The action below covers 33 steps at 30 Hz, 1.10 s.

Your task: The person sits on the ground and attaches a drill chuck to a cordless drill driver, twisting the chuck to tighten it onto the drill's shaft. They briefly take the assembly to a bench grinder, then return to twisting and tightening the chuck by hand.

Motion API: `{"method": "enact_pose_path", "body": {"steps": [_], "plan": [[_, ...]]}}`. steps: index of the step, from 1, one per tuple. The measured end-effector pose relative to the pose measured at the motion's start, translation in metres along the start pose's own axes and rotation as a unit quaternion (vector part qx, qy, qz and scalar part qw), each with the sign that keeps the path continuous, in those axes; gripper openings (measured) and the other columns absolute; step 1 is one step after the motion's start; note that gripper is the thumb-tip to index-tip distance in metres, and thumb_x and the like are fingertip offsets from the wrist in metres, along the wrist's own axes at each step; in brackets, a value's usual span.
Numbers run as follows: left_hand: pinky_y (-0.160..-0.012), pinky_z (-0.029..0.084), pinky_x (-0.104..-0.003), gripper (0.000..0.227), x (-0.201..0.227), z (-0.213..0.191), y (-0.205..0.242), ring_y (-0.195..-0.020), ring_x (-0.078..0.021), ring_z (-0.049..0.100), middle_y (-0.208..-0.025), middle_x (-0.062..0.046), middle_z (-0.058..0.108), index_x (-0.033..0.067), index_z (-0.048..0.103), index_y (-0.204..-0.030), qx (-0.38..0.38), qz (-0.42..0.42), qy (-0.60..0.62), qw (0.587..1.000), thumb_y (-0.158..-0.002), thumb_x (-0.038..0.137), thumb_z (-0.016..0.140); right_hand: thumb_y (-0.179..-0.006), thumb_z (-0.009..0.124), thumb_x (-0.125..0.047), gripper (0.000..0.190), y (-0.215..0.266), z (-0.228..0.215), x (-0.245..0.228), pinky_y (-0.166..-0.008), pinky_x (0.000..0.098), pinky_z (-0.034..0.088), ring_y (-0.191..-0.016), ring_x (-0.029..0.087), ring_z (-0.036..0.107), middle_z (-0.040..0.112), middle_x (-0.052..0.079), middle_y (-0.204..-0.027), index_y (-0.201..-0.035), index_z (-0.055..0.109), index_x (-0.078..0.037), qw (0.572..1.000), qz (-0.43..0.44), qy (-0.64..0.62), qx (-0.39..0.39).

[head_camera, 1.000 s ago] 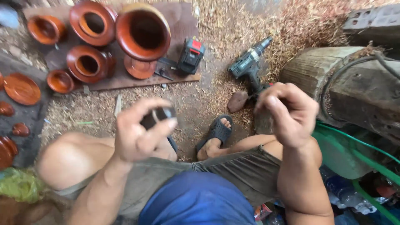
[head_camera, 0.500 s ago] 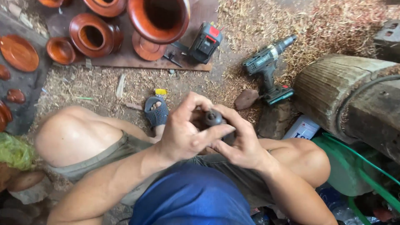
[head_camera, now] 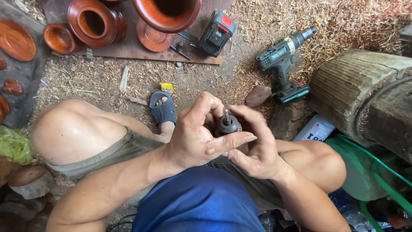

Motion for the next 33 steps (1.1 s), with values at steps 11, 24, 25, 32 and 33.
{"method": "enact_pose_path", "body": {"steps": [11, 24, 25, 32, 33], "plan": [[-0.064, 0.054, -0.033, 0.056, 0.036, 0.005, 0.007, -0.076, -0.0207, 0.063, -0.094, -0.009, 0.053, 0.0043, 0.05, -0.105, 0.012, 0.189, -0.107, 0.976, -0.085, 0.031, 0.095, -0.096, 0.073, -0.005, 0.048, 0.003, -0.011, -0.005, -0.097, 0.0312, 0.053, -0.113, 0.019, 0.059, 0.053, 0.023, -0.135, -0.134, 0.044, -0.005, 0.997, -0.072, -0.017, 0.03], [-0.066, 0.054, -0.038, 0.059, 0.039, 0.004, 0.014, -0.081, -0.025, 0.066, -0.102, -0.011, 0.054, 0.0048, 0.05, -0.108, -0.023, 0.241, -0.132, 0.961, -0.075, 0.02, 0.096, -0.095, 0.079, -0.022, 0.05, 0.0, -0.01, -0.008, -0.098, 0.0336, 0.054, -0.115, 0.021, 0.06, 0.055, 0.022, -0.135, -0.13, 0.046, -0.008, 0.995, -0.092, 0.013, 0.024], [-0.066, 0.054, -0.038, 0.059, 0.039, 0.004, 0.014, -0.081, -0.025, 0.066, -0.102, -0.011, 0.054, 0.0048, 0.05, -0.108, -0.022, 0.241, -0.132, 0.961, -0.075, 0.02, 0.096, -0.095, 0.079, -0.022, 0.05, 0.0, -0.01, -0.007, -0.098, 0.0336, 0.054, -0.115, 0.021, 0.06, 0.055, 0.022, -0.135, -0.13, 0.046, -0.008, 0.995, -0.092, 0.013, 0.023], [-0.064, 0.051, -0.035, 0.056, 0.036, -0.002, 0.005, -0.075, -0.0223, 0.062, -0.097, -0.01, 0.053, 0.0059, 0.05, -0.107, -0.018, 0.23, -0.099, 0.968, -0.077, 0.024, 0.094, -0.094, 0.078, -0.019, 0.051, -0.005, -0.011, -0.007, -0.098, 0.0351, 0.054, -0.116, 0.025, 0.062, 0.055, 0.025, -0.136, -0.131, 0.045, -0.007, 0.998, -0.051, -0.046, 0.014], [-0.062, 0.049, -0.033, 0.054, 0.036, -0.006, 0.0, -0.072, -0.0206, 0.059, -0.094, -0.01, 0.054, 0.0062, 0.05, -0.105, -0.014, 0.221, -0.061, 0.973, -0.077, 0.027, 0.092, -0.094, 0.078, -0.015, 0.052, -0.007, -0.012, -0.006, -0.098, 0.0365, 0.056, -0.115, 0.027, 0.063, 0.055, 0.026, -0.135, -0.132, 0.044, -0.006, 0.996, -0.021, -0.082, 0.015]]}}
Point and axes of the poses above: each hand's wrist, its own y-axis away from the middle knuckle, its own z-axis out of the palm, x = y × z, the point moved 8 cm from there along -y, towards the middle knuckle
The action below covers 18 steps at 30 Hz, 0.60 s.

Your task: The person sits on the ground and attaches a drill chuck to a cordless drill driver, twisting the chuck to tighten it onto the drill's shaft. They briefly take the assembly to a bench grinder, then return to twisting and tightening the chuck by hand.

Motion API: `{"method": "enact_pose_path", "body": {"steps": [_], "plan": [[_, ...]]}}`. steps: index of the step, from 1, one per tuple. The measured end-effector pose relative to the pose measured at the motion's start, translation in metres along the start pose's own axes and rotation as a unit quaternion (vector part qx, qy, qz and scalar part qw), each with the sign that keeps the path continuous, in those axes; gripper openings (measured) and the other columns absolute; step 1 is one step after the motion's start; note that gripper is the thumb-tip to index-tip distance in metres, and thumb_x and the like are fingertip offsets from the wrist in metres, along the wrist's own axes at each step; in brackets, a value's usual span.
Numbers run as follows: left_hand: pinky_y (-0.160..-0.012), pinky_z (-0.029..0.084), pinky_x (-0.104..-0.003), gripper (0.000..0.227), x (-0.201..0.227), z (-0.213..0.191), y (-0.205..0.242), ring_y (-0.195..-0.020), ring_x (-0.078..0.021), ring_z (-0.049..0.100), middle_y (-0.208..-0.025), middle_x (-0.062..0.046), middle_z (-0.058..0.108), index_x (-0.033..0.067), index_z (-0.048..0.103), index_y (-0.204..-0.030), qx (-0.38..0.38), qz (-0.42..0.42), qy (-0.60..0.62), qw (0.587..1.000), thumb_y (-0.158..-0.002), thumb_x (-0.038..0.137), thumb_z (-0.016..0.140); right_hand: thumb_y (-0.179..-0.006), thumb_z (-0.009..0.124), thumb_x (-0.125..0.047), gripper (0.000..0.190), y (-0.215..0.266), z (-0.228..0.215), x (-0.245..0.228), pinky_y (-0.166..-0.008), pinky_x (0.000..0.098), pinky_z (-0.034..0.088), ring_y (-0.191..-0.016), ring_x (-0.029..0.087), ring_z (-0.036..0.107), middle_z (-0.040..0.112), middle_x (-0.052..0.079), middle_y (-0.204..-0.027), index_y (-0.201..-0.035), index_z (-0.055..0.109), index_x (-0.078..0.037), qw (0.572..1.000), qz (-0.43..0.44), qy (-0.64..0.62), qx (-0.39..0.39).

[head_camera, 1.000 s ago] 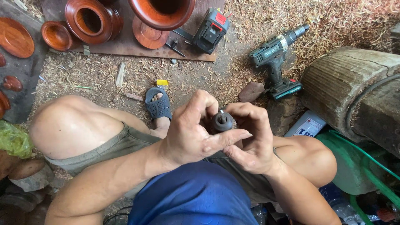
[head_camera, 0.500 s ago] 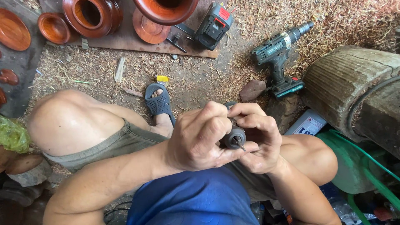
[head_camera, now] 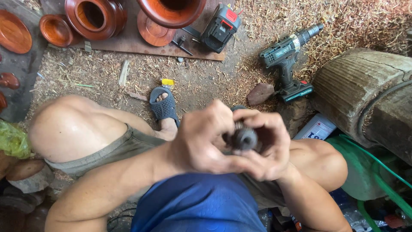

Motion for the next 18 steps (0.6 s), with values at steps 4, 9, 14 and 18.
{"method": "enact_pose_path", "body": {"steps": [4, 9, 14, 18], "plan": [[-0.061, 0.048, -0.024, 0.032, -0.09, -0.002, -0.016, -0.066, -0.0119, 0.058, -0.081, -0.004, 0.055, 0.0089, 0.05, -0.101, 0.079, -0.188, 0.203, 0.958, -0.101, 0.039, 0.058, -0.096, 0.074, -0.019, 0.053, -0.002, -0.029, 0.006, -0.086, 0.0372, 0.058, -0.102, 0.028, 0.066, 0.056, 0.026, -0.13, -0.137, 0.044, -0.005, 0.983, 0.069, -0.132, 0.104], [-0.07, 0.053, -0.049, 0.066, -0.214, 0.037, -0.056, -0.09, -0.0363, 0.066, -0.102, -0.017, 0.061, 0.0075, 0.045, -0.125, -0.001, -0.329, -0.27, 0.905, -0.084, 0.042, 0.083, -0.103, 0.067, -0.031, 0.049, 0.006, -0.086, -0.001, -0.072, 0.037, 0.054, -0.087, 0.027, 0.06, 0.054, 0.022, -0.111, -0.138, 0.043, -0.006, 0.943, 0.048, -0.23, 0.237], [-0.087, 0.049, -0.065, 0.118, -0.318, 0.084, -0.054, -0.116, -0.0533, 0.055, -0.139, -0.028, 0.043, 0.0167, 0.036, -0.148, -0.003, -0.352, -0.488, 0.798, -0.052, 0.058, 0.091, -0.103, 0.068, -0.032, 0.049, 0.012, -0.093, -0.027, -0.069, 0.0383, 0.053, -0.087, 0.027, 0.06, 0.055, 0.021, -0.11, -0.138, 0.043, -0.008, 0.941, 0.008, -0.231, 0.247], [-0.089, 0.049, -0.064, 0.097, -0.355, 0.083, -0.043, -0.114, -0.0521, 0.057, -0.137, -0.024, 0.043, 0.0212, 0.041, -0.147, 0.014, -0.383, -0.485, 0.786, -0.063, 0.037, 0.089, -0.102, 0.069, -0.033, 0.053, 0.032, -0.089, -0.038, -0.065, 0.0364, 0.053, -0.083, 0.028, 0.061, 0.057, 0.023, -0.107, -0.139, 0.043, -0.006, 0.939, -0.005, -0.206, 0.274]]}}
Point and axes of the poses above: each hand's wrist, its own y-axis away from the middle knuckle, its own z-axis out of the palm, x = y × z, the point moved 8 cm from there along -y, towards the middle knuckle
